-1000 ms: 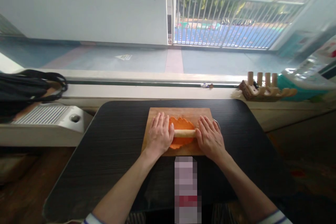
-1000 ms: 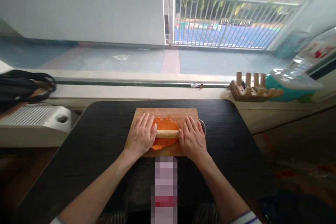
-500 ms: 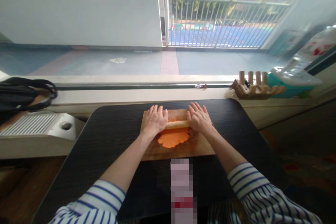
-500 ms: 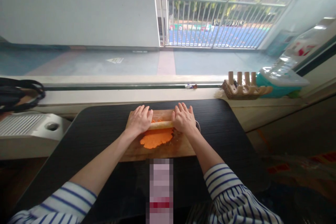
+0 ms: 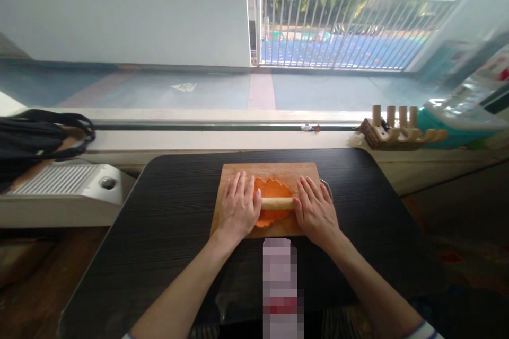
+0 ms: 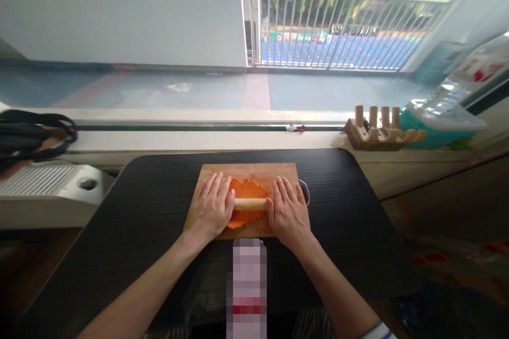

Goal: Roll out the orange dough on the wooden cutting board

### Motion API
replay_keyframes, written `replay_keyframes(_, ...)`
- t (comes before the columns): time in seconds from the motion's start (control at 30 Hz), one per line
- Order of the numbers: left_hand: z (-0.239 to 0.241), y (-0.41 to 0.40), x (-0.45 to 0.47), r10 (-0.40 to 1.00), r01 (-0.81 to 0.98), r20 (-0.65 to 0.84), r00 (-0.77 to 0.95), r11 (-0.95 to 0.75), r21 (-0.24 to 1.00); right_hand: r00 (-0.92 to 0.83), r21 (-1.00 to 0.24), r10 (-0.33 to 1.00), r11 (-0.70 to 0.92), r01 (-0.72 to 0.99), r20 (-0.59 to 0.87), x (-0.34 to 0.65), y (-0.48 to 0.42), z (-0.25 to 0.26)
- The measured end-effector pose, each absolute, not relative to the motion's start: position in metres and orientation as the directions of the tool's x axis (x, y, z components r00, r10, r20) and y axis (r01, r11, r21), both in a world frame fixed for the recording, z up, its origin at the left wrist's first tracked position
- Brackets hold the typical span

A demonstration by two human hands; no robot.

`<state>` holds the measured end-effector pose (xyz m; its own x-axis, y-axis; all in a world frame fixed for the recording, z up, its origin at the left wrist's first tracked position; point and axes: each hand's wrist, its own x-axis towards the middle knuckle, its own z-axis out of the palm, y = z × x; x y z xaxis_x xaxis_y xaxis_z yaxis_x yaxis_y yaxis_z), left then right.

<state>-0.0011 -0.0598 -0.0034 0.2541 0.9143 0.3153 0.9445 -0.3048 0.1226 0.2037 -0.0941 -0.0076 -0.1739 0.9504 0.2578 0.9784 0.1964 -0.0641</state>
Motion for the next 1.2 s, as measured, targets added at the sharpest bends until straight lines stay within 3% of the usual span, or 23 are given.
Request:
replay_keyframes(0.53, -0.006, 0.012, 0.005, 0.955, 0.97, 0.243, 0.169, -0.205, 0.129, -0.103, -0.167, 0.993, 0.111, 0.98, 0.054, 0.201, -0.005, 0.008)
replay_keyframes(0.83, -0.01, -0.012, 0.004, 0.927, 0.958, 0.308, 0.214, -0.262, 0.121, -0.139, -0.128, 0.958, 0.175, 0.976, 0.251, 0.2, -0.038, -0.003)
replay_keyframes(1.2, -0.013, -0.067, -0.001, 0.871, 0.931, 0.413, 0.265, -0.343, 0.127, -0.277, -0.105, 0.912, 0.32, 0.941, 0.301, 0.21, -0.097, -0.012)
